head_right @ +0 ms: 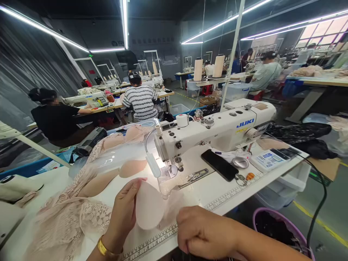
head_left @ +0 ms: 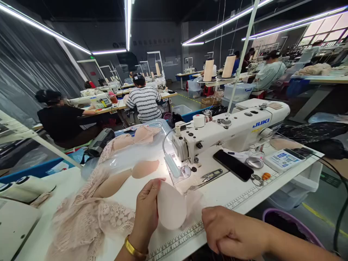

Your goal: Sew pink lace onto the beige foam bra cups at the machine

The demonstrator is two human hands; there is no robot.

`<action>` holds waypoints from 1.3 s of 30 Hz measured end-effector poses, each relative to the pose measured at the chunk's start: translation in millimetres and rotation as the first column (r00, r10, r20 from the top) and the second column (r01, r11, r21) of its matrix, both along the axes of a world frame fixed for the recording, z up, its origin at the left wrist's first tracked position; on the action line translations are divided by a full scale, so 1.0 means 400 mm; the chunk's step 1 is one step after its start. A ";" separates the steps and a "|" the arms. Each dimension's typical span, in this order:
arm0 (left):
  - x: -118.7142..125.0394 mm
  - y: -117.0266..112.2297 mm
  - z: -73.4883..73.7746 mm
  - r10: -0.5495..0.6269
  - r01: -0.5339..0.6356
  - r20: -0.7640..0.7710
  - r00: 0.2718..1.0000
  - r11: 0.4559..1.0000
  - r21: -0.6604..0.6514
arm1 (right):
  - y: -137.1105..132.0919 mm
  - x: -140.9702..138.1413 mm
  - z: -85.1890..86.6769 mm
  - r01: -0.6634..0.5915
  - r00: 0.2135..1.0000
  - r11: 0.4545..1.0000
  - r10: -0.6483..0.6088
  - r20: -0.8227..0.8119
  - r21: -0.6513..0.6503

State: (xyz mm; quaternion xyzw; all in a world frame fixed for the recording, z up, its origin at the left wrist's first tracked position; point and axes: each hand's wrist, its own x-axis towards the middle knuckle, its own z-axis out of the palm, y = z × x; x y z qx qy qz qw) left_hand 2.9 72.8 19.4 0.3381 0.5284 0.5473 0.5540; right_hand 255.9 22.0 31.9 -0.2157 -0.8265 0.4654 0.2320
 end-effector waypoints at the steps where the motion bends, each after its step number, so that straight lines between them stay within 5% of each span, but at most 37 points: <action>1: -0.006 0.005 0.000 0.010 -0.010 0.029 1.000 1.000 0.001 | -0.007 0.013 0.012 -0.082 0.995 0.996 0.083 0.053 -0.028; 4: -0.013 0.008 0.003 -0.085 0.086 0.030 0.996 0.996 -0.038 | -0.009 0.043 0.047 -0.170 0.968 0.981 0.184 0.169 -0.094; 8: 0.009 -0.011 0.007 -0.172 0.174 -0.136 0.976 0.985 0.003 | 0.019 0.015 0.060 0.194 0.978 0.980 -0.197 0.074 0.046; 13: 0.027 -0.026 0.009 -0.230 0.251 -0.254 0.940 0.967 0.054 | 0.068 -0.098 -0.012 0.550 0.821 0.763 -0.569 -0.052 0.339; 16: 0.022 -0.026 0.007 -0.227 0.271 -0.312 0.923 0.957 0.107 | 0.097 -0.145 -0.056 0.572 0.793 0.686 -0.602 -0.090 0.450; 19: 0.017 -0.022 0.004 -0.222 0.283 -0.345 0.912 0.950 0.136 | 0.110 -0.158 -0.067 0.577 0.791 0.663 -0.600 -0.122 0.477; 22: 0.015 -0.020 -0.002 -0.226 0.285 -0.360 0.905 0.951 0.122 | 0.109 -0.151 -0.054 0.609 0.788 0.731 -0.602 -0.129 0.309; 25: 0.017 -0.021 -0.009 -0.239 0.293 -0.354 0.904 0.950 0.108 | 0.113 -0.139 -0.041 0.591 0.790 0.797 -0.603 -0.111 -0.125; 28: 0.018 -0.021 -0.010 -0.233 0.279 -0.344 0.910 0.956 0.091 | 0.127 -0.122 -0.041 0.431 0.755 0.707 -0.622 -0.205 -0.561; 30: 0.017 -0.021 -0.005 -0.240 0.287 -0.368 0.898 0.955 0.077 | 0.133 -0.105 -0.043 0.259 0.701 0.636 -0.642 -0.312 -0.727; 32: 0.015 -0.020 -0.001 -0.262 0.327 -0.427 0.866 0.941 0.087 | 0.125 -0.083 -0.041 0.091 0.653 0.615 -0.631 -0.419 -0.783; 35: 0.016 -0.023 -0.002 -0.245 0.428 -0.573 0.782 0.880 0.207 | 0.083 -0.048 -0.022 -0.068 0.631 0.654 -0.557 -0.540 -0.753; 37: 0.020 -0.027 -0.009 -0.180 0.501 -0.668 0.722 0.801 0.327 | 0.044 -0.032 -0.001 -0.055 0.663 0.735 -0.480 -0.575 -0.676; 39: 0.024 -0.033 -0.013 -0.133 0.574 -0.734 0.666 0.719 0.391 | 0.010 -0.028 0.025 0.106 0.746 0.856 -0.405 -0.529 -0.506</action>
